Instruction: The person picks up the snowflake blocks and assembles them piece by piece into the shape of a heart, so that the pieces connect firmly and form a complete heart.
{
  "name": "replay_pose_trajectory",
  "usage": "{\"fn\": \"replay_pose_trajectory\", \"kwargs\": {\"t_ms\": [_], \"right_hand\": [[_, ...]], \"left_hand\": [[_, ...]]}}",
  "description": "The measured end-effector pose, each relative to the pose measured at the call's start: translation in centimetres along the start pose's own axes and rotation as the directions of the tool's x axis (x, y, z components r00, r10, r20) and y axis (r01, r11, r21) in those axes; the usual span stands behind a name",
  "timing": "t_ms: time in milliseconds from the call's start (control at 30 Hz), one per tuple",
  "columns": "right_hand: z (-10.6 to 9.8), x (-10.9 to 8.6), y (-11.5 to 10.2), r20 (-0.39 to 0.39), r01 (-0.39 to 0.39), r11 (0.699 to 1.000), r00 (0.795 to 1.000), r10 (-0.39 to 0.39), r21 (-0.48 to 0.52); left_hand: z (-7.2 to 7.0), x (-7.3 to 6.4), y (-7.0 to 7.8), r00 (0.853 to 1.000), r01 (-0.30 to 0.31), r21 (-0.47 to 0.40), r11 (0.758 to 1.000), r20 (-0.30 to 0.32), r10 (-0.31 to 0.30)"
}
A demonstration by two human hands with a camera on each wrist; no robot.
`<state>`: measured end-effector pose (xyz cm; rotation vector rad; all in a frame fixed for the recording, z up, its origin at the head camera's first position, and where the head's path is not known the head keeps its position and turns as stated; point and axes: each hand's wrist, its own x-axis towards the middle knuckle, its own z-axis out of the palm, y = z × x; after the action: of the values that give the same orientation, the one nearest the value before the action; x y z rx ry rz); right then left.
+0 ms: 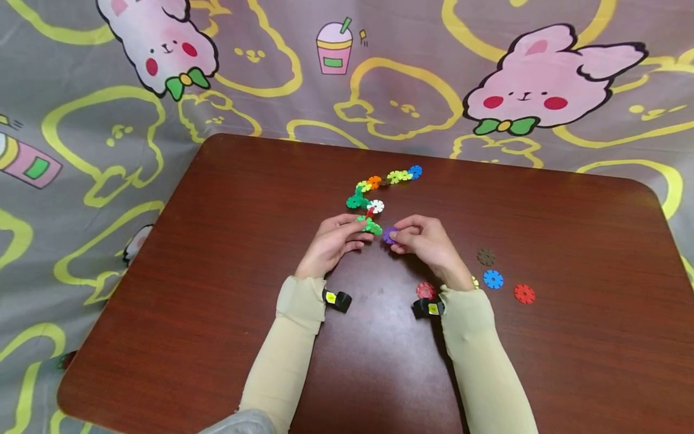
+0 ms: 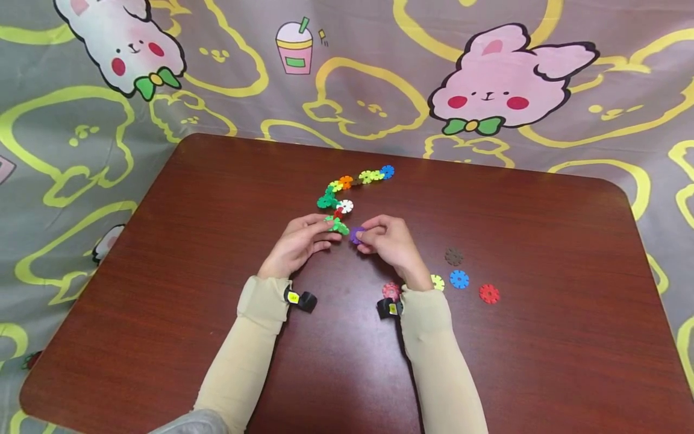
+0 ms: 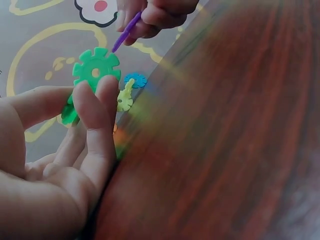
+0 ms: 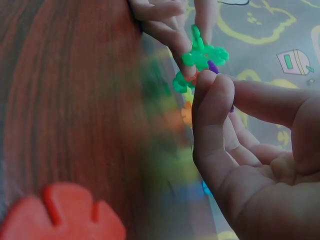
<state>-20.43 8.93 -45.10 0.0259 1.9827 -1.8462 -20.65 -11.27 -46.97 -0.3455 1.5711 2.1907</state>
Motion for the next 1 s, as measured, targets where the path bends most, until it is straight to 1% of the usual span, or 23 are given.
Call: {"fn": "replay_pose_trajectory", "kwargs": {"t_ms": [200, 433, 567, 700, 867, 1000], "right_hand": [[0.46, 0.16, -0.03, -0.020, 0.000, 1.000, 1.000, 0.000, 0.003], [0.53, 0.16, -0.07, -0.071, -0.021, 0.999, 0.997, 0.024, 0.037], [0.53, 0.24, -0.01, -0.055, -0.033, 0.998, 0.998, 0.036, 0.058], [0.65, 0.25, -0.09, -0.044, -0.066, 0.996, 0.997, 0.069, 0.059], [0.87, 0.12, -0.13, -0.023, -0.118, 0.993, 0.993, 0.118, 0.023], [0.99, 0.15, 0.10, -0.024, -0.119, 0.993, 0.993, 0.119, -0.020]], "left_hand": [[-0.09, 0.01, 0.04, 1.000, -0.004, -0.009, 1.000, 0.000, 0.004], [-0.12, 0.07, -0.05, 1.000, 0.004, -0.019, 1.000, 0.001, -0.004], [-0.11, 0.21, -0.11, 1.000, 0.006, -0.035, 0.999, 0.000, -0.006], [-0.09, 0.26, -0.13, 1.000, 0.013, -0.040, 0.999, -0.008, -0.013], [-0.03, 0.19, -0.18, 1.000, 0.022, -0.038, 0.999, -0.018, -0.023], [0.02, 0.10, -0.22, 0.999, 0.028, -0.031, 0.999, -0.026, -0.028]]}}
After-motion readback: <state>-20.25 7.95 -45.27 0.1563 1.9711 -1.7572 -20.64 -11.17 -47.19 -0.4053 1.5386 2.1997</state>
